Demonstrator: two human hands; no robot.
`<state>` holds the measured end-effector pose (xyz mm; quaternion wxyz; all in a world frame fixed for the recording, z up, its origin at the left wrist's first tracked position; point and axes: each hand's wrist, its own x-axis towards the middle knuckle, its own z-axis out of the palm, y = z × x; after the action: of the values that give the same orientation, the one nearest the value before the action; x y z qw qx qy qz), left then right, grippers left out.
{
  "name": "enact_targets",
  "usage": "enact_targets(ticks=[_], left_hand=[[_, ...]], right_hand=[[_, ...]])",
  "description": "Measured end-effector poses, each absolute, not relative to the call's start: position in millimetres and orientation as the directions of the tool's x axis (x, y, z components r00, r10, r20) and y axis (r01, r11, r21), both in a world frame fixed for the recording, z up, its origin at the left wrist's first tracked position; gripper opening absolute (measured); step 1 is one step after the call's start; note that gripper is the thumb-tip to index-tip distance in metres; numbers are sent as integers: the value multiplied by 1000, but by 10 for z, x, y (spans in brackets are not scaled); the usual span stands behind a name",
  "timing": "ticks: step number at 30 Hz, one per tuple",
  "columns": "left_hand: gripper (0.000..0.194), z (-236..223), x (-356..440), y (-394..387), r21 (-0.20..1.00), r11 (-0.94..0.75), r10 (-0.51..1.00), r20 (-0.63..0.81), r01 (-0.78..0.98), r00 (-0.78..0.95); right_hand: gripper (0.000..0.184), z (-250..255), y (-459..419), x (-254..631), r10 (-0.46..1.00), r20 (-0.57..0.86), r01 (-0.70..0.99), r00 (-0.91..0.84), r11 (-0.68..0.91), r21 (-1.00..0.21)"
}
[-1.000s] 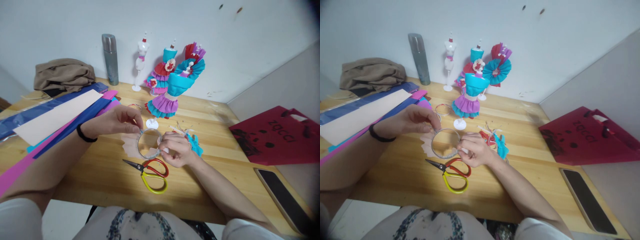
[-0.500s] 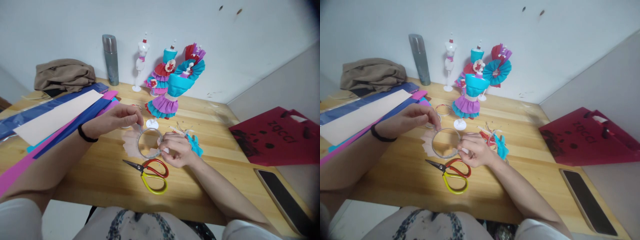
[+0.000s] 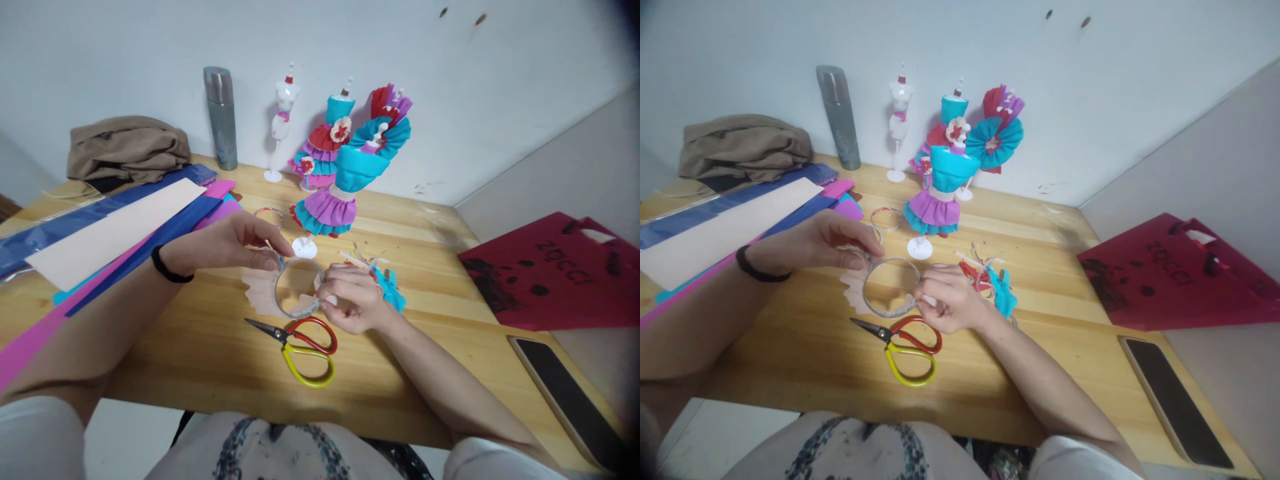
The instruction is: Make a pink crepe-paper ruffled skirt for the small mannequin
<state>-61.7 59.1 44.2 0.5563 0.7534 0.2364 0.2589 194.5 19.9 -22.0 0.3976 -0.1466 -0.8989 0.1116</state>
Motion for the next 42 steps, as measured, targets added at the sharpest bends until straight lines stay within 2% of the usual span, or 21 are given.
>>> enact_targets(ticks=[3,6,16,22,25,28,32,36,42], left_hand=[[10,422,-611,606,945,-313,633,132,97,763],[12,411,-607,625,930,-353,630,154,104,761],[16,422,-606,621,933,-326,743,152,155,652],[22,327,-609,685,919,-344,805,184,191,564],[23,315,-595,707,934,-280,848,131,224,514],[22,306,-583,723,962,-182,887,71,203,456],[20,277,-594,753,988,-49,905,-18,147,425],[21,257,-627,782,985,66,860,-138,161,491],[25,203,-676,840,980,165,817,-197,107,542]], right_hand=[[12,-231,202,1949,352,681,172,-642,932,-319],[10,-225,195,1956,373,673,175,-639,922,-345],[4,-169,163,2001,569,591,171,-572,787,-593],[1,-197,163,2019,737,456,195,-498,608,-769],[5,-151,155,1996,798,376,161,-471,497,-853],[12,-122,154,1977,860,255,78,-442,320,-944],[20,-133,154,1976,899,128,-14,-418,135,-991],[20,-129,145,1986,904,96,-17,-417,97,-995],[17,-107,165,1993,896,117,22,-429,140,-990]])
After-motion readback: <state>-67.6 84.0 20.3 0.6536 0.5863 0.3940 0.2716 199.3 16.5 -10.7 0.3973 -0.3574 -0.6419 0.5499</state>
